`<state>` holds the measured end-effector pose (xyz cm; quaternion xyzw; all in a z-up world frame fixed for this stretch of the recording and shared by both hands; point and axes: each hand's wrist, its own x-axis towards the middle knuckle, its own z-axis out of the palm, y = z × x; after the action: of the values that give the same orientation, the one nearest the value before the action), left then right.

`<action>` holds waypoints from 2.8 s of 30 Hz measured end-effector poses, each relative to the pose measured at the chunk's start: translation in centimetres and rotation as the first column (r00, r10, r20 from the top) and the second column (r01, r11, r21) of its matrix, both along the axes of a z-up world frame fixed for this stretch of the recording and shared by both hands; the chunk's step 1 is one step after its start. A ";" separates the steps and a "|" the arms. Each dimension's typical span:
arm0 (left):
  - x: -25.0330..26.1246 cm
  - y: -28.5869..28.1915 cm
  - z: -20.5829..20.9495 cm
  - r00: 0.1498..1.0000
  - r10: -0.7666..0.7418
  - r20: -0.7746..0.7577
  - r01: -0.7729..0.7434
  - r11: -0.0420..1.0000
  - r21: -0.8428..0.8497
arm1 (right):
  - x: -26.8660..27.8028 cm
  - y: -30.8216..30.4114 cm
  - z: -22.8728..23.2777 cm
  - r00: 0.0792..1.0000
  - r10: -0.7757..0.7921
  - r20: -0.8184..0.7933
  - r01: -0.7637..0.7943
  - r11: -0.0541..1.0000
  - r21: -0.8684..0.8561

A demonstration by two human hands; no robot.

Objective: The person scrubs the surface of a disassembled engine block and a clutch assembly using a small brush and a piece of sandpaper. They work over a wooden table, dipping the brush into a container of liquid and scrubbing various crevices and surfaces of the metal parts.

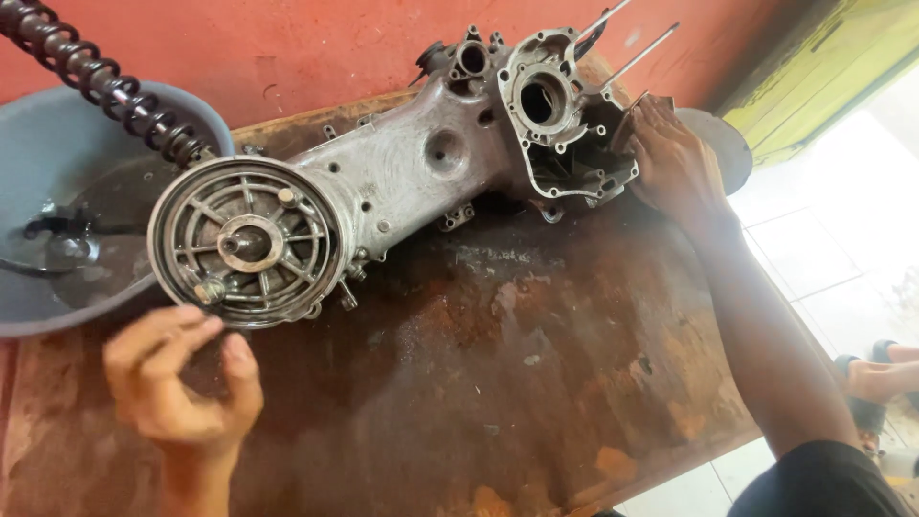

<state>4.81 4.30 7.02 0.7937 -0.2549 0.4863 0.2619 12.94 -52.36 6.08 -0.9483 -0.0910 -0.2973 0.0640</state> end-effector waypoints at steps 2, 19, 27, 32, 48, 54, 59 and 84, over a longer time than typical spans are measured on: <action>2.7 0.4 2.9 1.000 -0.008 0.008 0.008 1.000 -0.008 | -0.1 1.3 1.2 0.998 0.068 0.006 -0.068 0.998 -0.013; 9.9 -0.2 5.9 0.924 -0.226 -0.310 0.208 0.974 -0.089 | 0.8 1.9 1.3 0.988 0.153 -0.026 -0.152 0.987 0.053; 9.4 -1.2 7.5 0.918 -0.140 -0.372 0.141 0.990 -0.024 | -1.8 3.6 3.5 0.967 -0.093 -0.237 0.115 0.990 0.081; 9.5 -1.1 6.8 0.915 -0.152 -0.374 0.148 0.988 -0.038 | 0.7 2.5 1.0 0.997 0.075 -0.019 -0.072 0.988 0.134; 9.2 -1.7 7.3 0.916 -0.129 -0.379 0.114 0.992 -0.062 | 1.4 2.3 3.5 0.948 -0.217 -0.235 0.275 0.928 0.253; 9.3 -1.6 7.4 0.907 -0.130 -0.402 0.105 0.991 -0.085 | 0.9 2.6 4.2 0.985 0.166 -0.041 -0.145 0.939 0.310; 9.3 -1.8 7.3 0.896 -0.112 -0.429 0.077 0.992 -0.099 | 2.3 1.4 4.3 0.976 -0.107 -0.190 0.143 0.972 0.185; 9.4 -1.7 7.1 0.915 -0.074 -0.396 0.064 0.997 -0.040 | 1.1 0.0 3.9 0.944 -0.306 -0.126 0.321 0.940 0.119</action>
<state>14.19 2.64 14.08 0.8629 -0.2180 0.3087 0.3355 14.00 -52.36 9.96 -0.9583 0.0855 -0.2588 0.0857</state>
